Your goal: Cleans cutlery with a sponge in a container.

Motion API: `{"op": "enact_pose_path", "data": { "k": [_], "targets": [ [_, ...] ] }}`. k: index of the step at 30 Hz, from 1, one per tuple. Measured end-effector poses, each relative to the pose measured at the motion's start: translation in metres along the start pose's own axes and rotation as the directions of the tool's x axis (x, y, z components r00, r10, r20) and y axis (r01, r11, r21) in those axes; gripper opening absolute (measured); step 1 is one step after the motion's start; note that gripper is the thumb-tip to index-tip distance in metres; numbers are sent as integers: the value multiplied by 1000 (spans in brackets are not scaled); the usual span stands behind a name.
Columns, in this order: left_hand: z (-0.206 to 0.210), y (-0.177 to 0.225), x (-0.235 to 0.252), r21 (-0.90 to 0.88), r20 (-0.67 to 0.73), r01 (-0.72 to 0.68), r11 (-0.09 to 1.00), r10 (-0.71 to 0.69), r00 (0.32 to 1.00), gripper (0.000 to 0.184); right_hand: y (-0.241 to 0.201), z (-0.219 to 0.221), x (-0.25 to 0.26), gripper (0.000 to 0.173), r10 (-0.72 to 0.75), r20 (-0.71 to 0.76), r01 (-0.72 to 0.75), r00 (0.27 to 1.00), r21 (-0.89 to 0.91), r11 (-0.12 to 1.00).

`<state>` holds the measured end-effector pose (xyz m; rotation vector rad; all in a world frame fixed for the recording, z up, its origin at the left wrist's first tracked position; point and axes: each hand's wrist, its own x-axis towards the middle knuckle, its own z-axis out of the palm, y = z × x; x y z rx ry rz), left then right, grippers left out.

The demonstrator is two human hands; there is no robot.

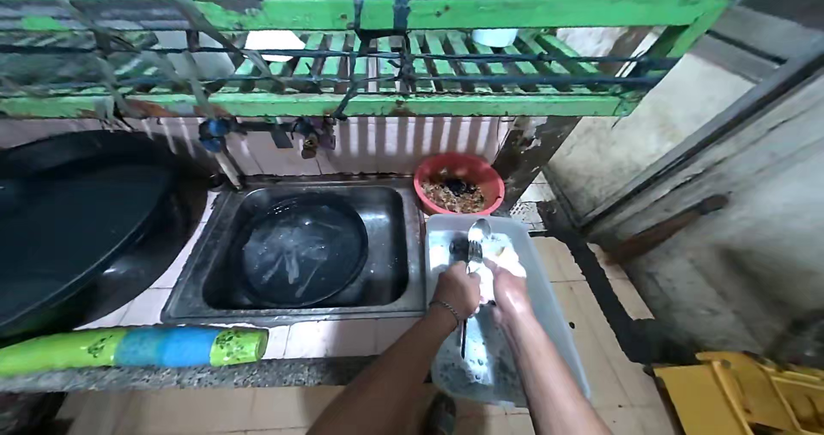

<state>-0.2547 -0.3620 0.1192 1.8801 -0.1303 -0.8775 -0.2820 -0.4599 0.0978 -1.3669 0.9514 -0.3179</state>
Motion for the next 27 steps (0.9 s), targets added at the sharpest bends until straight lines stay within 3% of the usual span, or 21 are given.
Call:
{"op": "enact_pose_path", "data": {
  "k": [6,11,16,19,21,24,27],
  "targets": [
    [16,0,-8,-11,44,-10,1000,11,999,30,-4,-11,19,42,-29,-99,43,995,148,988],
    [15,-8,7,-127,0,-43,991,44,999,30,-3,-24,8,32,106,84,-118,991,149,982],
    [27,-9,4,-108,-115,-124,986,112,987,25,-10,-31,21,46,-17,9,15,1000,197,980],
    [27,-11,1,-97,-6,-110,989,110,994,26,-14,-40,45,46,-98,93,60,991,347,936],
    [23,-10,-3,-218,28,-69,973,77,997,25,-13,-45,43,34,-134,193,69,972,313,947],
    [21,-7,-6,-458,131,35,888,28,991,19,-6,-59,35,38,-147,231,128,962,96,987],
    [23,-11,-11,-631,320,134,764,98,942,22,1,-67,34,32,-181,285,132,941,183,974]
  ]
}}
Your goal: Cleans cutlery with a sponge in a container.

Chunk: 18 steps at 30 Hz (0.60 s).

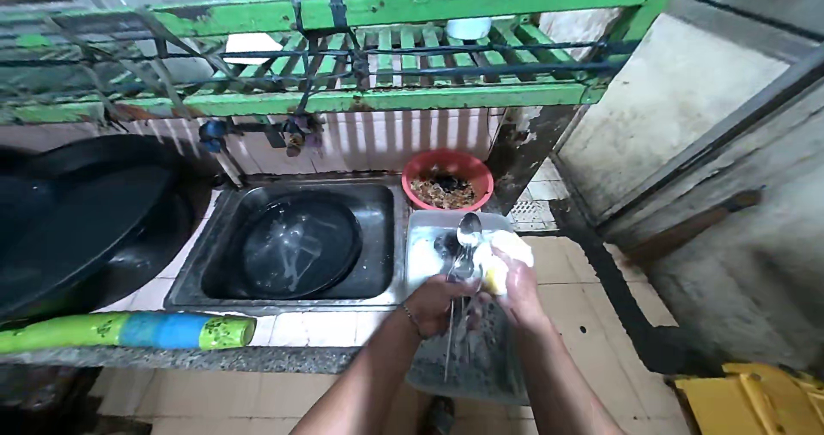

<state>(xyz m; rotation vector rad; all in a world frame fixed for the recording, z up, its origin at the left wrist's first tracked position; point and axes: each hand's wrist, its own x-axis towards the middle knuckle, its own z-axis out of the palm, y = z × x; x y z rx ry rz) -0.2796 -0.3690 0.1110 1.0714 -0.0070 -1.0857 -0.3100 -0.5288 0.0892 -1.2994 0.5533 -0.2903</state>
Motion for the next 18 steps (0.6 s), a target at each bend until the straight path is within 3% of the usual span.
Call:
{"op": "enact_pose_path", "data": {
  "k": [2,5,7,10,14,18],
  "targets": [
    [11,-5,-1,-36,22,-21,999,22,1000,18,10,-2,8,27,-47,41,37,998,216,976],
    [31,-12,0,16,-122,-85,996,87,989,13,17,5,23,48,-130,94,82,987,400,913],
    [31,-12,5,102,-252,-124,987,146,957,12,9,11,11,61,-42,119,-2,992,346,938],
    [21,-3,11,347,-362,-146,926,276,891,11,-6,13,-7,37,157,92,-172,983,199,965],
    [27,-10,6,697,-388,-2,717,380,840,20,-13,8,3,37,112,-37,-113,993,-17,993],
    [37,-7,9,723,-450,73,687,389,804,19,-12,20,2,44,236,-132,-229,963,65,971]
  ]
}}
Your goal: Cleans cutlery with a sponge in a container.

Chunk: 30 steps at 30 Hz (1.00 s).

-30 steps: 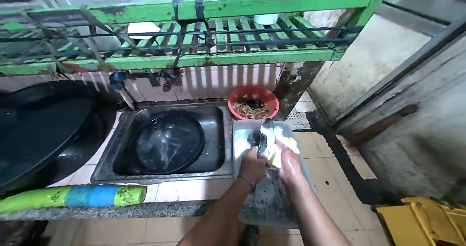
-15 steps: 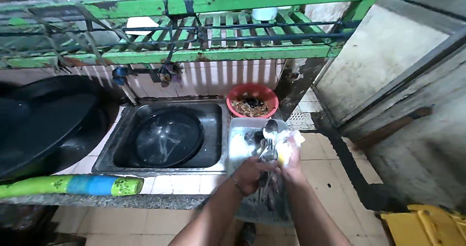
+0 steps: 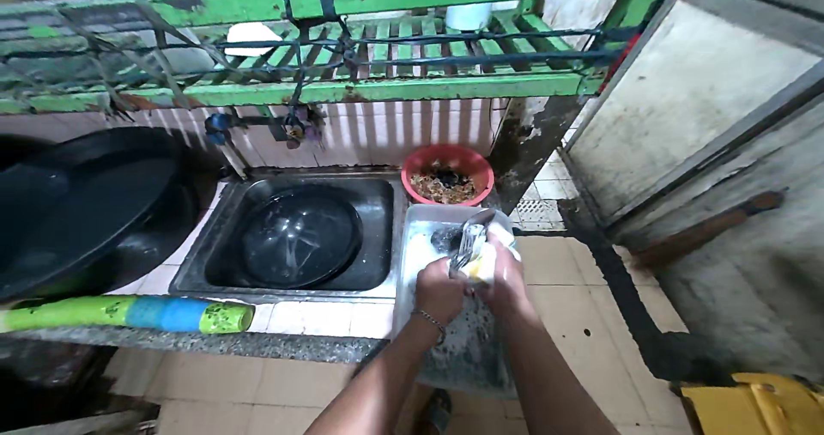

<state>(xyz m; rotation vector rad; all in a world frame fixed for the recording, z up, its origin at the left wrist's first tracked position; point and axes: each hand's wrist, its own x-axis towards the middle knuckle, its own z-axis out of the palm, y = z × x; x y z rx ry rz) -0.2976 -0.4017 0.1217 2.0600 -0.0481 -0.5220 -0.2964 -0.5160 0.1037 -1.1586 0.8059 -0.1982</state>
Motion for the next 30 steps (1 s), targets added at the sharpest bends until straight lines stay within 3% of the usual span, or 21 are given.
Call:
{"op": "enact_pose_path", "data": {
  "k": [3,6,8,10,12,15,17,21,24,27,30],
  "targets": [
    [-6,-2,6,15,-50,-7,1000,8,999,24,5,-8,-18,32,-3,139,17,990,-99,995],
    [-6,-1,-1,48,-33,10,999,-9,999,27,2,-6,-14,37,-69,20,71,997,-147,987],
    [-4,-5,-3,-14,47,-6,1000,6,999,28,0,-8,-2,46,-130,9,130,992,-57,990],
    [-6,-11,-1,-142,154,3,990,19,988,30,0,-9,2,53,-123,107,122,987,10,992],
    [-11,-15,8,-265,277,56,963,20,961,28,6,-11,-9,39,-82,204,79,976,22,997],
    [-22,-14,8,-254,412,70,965,42,910,33,9,-19,-13,26,-16,258,1,966,58,998],
    [-22,-18,1,-294,371,47,955,69,926,39,4,-16,-11,25,-41,259,8,965,127,992],
    [-15,-29,-5,-582,292,55,811,146,945,27,2,-7,6,33,-94,252,40,963,212,977],
    [-18,-22,-1,-519,280,53,853,112,953,37,0,-1,-9,38,-23,242,17,970,26,1000],
    [-26,-23,5,-426,232,17,905,91,968,42,10,-6,-16,32,62,337,-23,940,-119,993],
    [-31,-31,3,-339,245,-39,940,128,961,40,19,-6,-10,28,69,300,-37,952,-113,993]
  ]
}}
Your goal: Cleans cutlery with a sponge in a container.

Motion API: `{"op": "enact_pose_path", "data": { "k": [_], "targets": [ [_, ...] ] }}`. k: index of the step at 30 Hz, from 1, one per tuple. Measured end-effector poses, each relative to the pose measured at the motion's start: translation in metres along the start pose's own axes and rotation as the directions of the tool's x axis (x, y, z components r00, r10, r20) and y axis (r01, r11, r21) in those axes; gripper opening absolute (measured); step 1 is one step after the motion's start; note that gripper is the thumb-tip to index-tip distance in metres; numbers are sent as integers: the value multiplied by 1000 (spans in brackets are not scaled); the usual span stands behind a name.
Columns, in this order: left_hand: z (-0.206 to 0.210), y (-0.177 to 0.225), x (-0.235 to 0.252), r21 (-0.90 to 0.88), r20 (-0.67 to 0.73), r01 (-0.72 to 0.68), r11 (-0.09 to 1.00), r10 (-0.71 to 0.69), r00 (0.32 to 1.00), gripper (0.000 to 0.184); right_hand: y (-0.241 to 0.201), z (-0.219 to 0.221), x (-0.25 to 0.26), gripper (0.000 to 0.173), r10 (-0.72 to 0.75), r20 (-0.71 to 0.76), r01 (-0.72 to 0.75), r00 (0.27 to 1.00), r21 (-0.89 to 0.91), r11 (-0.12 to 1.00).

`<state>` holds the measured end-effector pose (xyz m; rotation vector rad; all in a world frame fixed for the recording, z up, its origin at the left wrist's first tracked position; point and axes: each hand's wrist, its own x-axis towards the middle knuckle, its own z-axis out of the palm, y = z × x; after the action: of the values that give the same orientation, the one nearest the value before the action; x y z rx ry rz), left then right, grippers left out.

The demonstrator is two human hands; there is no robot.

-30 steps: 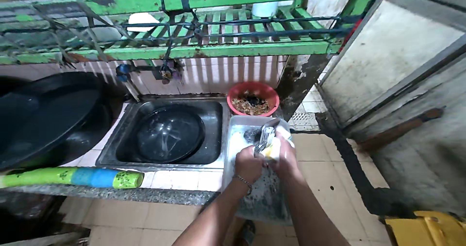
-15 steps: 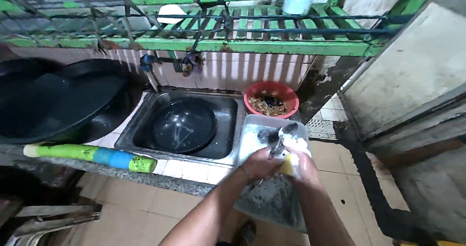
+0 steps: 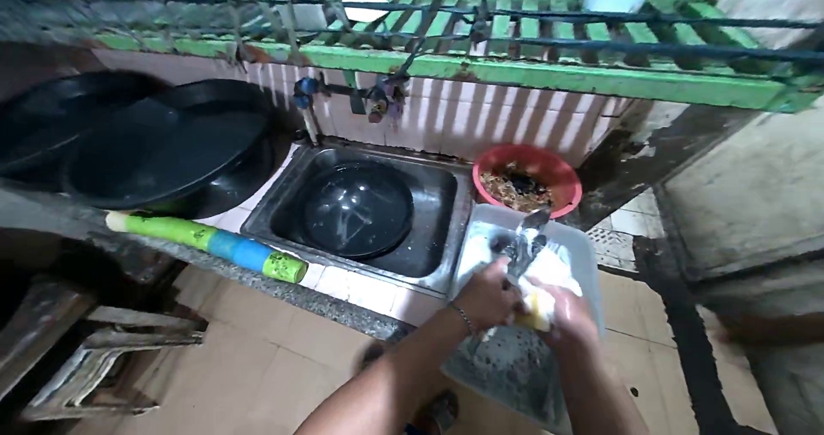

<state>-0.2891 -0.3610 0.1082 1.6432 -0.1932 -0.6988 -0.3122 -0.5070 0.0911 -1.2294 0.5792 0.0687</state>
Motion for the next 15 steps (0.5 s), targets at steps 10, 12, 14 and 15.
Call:
{"op": "enact_pose_path", "data": {
  "k": [10,12,14,15],
  "targets": [
    [-23,25,-21,342,-197,60,938,9,980,42,-13,34,-9,29,-113,-189,67,975,-238,969],
    [-36,28,-27,303,-256,50,952,31,966,36,-21,39,-4,35,-105,-190,46,976,-294,955],
    [-48,24,-28,145,-249,33,989,4,968,29,-25,46,-1,32,-37,-75,3,996,-404,915],
    [-53,20,-26,43,-227,30,999,-20,974,30,-24,52,0,29,5,39,14,999,-472,882]
  ]
}}
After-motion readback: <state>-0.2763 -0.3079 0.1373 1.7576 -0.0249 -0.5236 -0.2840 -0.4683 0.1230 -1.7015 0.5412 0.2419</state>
